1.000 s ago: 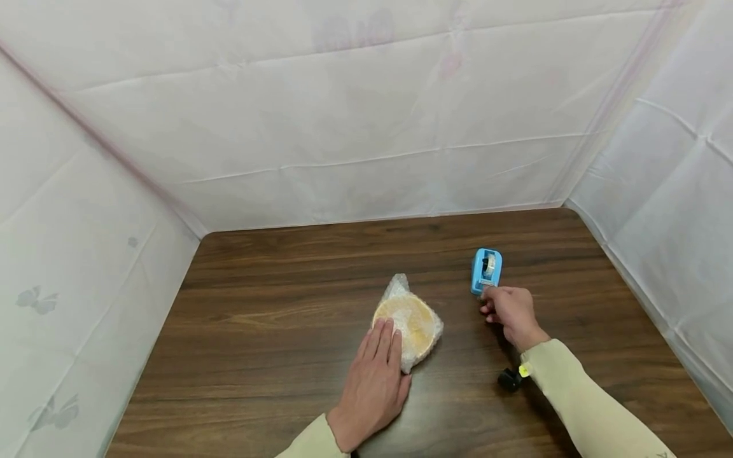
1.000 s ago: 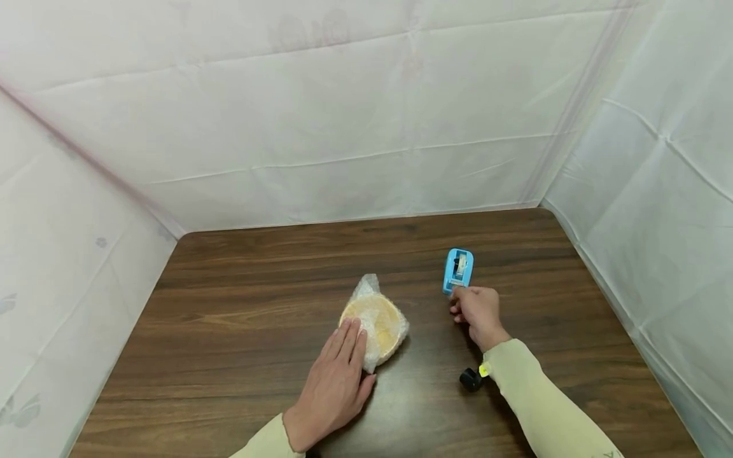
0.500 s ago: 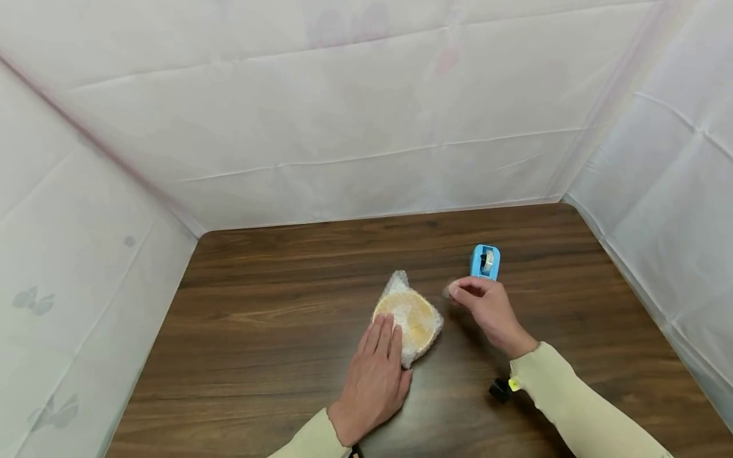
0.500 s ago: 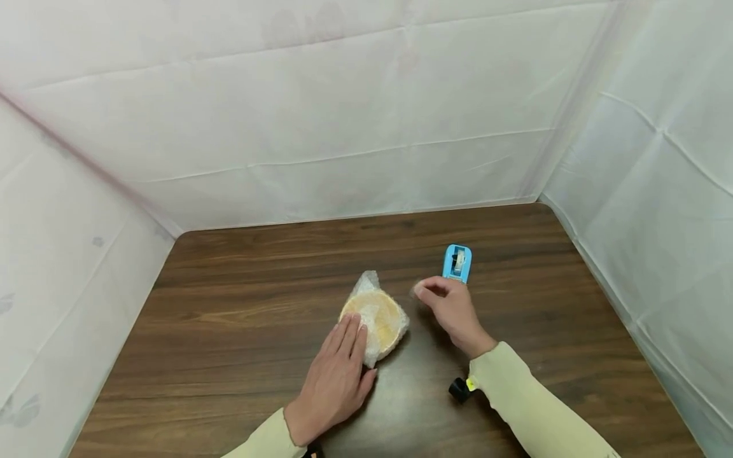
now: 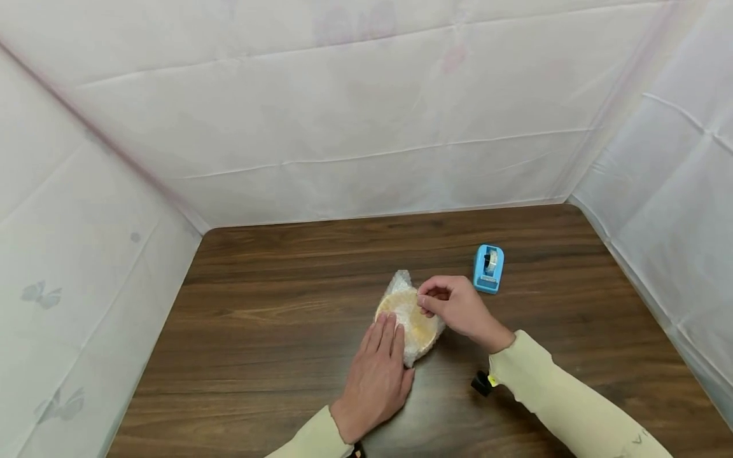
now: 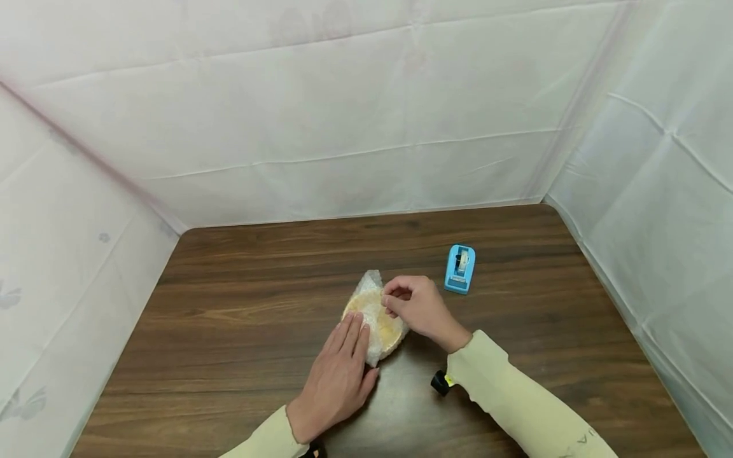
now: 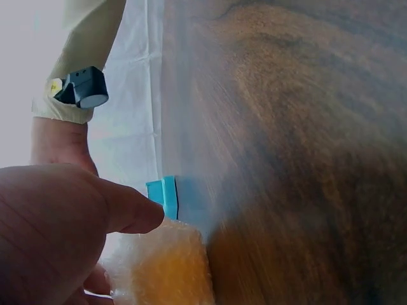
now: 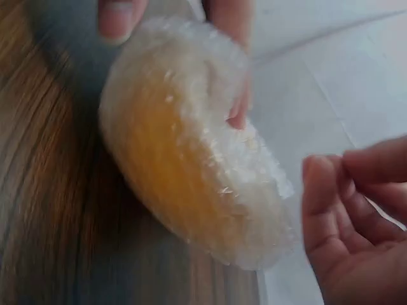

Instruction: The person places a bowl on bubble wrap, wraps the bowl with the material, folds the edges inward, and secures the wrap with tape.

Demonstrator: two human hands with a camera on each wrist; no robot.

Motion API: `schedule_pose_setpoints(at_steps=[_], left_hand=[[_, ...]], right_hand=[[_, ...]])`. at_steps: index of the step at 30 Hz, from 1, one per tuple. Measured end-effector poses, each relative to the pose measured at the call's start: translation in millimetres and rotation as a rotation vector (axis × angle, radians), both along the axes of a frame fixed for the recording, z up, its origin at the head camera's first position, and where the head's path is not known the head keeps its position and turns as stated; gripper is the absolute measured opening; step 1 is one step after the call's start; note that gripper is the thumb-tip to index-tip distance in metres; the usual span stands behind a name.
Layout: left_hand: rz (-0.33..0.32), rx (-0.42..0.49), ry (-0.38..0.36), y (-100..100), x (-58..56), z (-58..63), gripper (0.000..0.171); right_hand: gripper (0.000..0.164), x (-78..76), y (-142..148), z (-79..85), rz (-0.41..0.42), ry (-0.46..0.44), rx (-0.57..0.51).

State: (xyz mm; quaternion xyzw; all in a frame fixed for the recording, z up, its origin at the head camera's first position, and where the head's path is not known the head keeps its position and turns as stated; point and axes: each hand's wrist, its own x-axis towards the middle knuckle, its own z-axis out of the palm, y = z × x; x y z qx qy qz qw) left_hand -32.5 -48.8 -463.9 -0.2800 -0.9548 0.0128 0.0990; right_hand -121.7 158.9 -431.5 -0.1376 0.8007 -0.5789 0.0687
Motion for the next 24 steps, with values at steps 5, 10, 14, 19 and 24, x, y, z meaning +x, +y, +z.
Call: schedule_pose_setpoints(at_steps=[5,10,14,19,24], left_hand=[[-0.001,-0.001,-0.022,1,-1.4,1.4,0.07],[0.0,-0.005,-0.02,0,-1.8,2.3,0.069],[0.001,0.001,-0.018,0,-1.6,2.6,0.068],[-0.003,0.0,-0.033,1,-1.6,2.9,0.068],[0.007,-0.004,-0.049,0,-2.2,3.9,0.069]], right_hand=[[0.008,-5.8,-1,5.2,0.145,0.118,0.239],[0.009,-18.3,0,13.6,0.275,0.18,0.354],[0.011,-27.5,0,19.2,0.287,0.266,0.413],[0.011,-34.0,3,22.6,0.293,0.312,0.433],[0.013,-39.1,6,22.4,0.367,0.276,0.405]])
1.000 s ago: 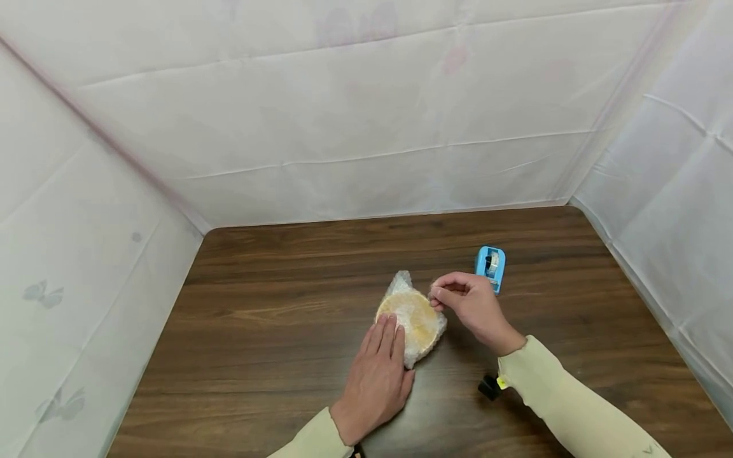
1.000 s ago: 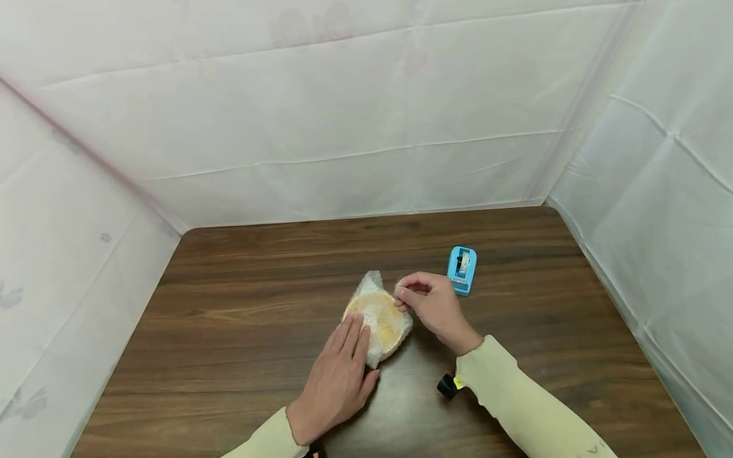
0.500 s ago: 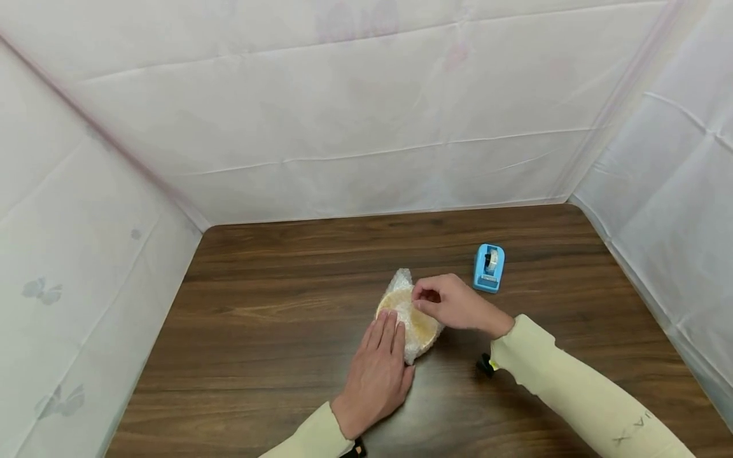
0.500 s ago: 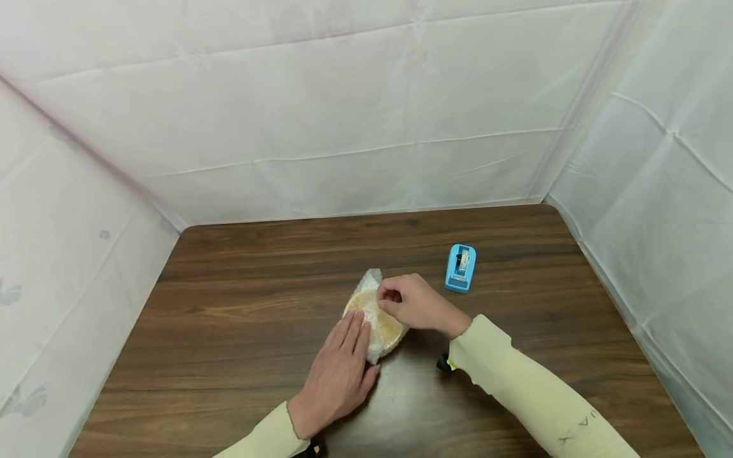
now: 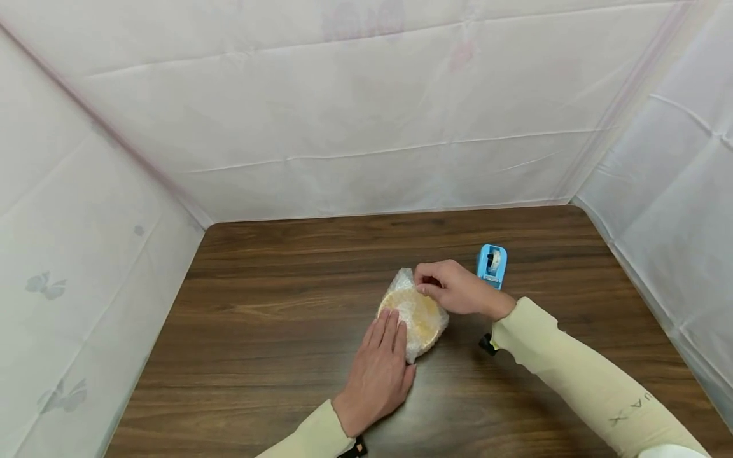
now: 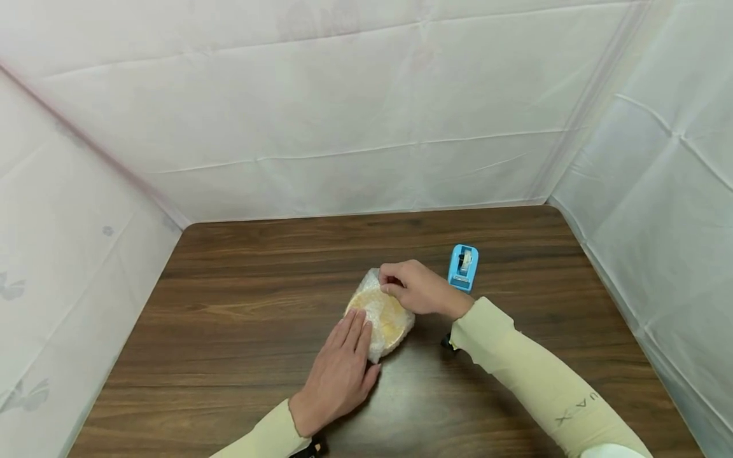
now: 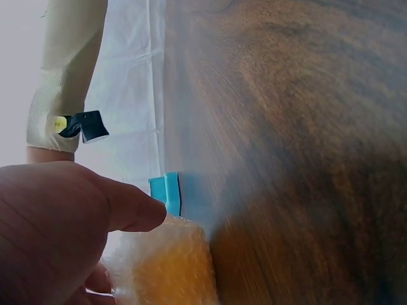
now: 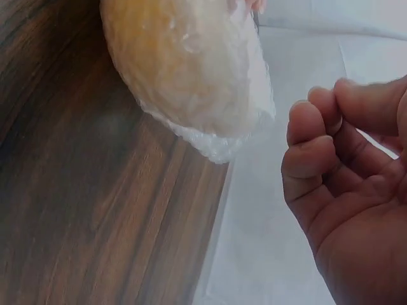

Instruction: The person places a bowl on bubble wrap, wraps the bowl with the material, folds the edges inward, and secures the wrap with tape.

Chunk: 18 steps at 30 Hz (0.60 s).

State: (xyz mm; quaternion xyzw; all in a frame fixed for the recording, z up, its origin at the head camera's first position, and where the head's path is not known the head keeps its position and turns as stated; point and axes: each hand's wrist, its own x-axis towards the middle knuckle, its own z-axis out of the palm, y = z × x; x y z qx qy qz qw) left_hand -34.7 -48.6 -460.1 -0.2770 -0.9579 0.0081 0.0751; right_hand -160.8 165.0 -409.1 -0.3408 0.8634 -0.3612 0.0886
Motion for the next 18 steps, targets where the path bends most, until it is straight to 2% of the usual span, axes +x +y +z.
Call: schedule_pose_setpoints(at_steps=[7,15,18], left_hand=[[0.002,-0.001,-0.014,1,-0.6,2.2,0.068],[0.004,-0.013,0.018,0,-0.2,1.0,0.069],[0.003,-0.019,0.026,1,-0.3,0.6,0.068]], right_hand=[[0.017,-4.9,3,6.3,0.095,-0.03,0.01],[0.021,-6.6,-13,9.9,0.307,-0.109,0.265],[0.024,-7.0,-19,10.6,0.352,-0.131,0.305]])
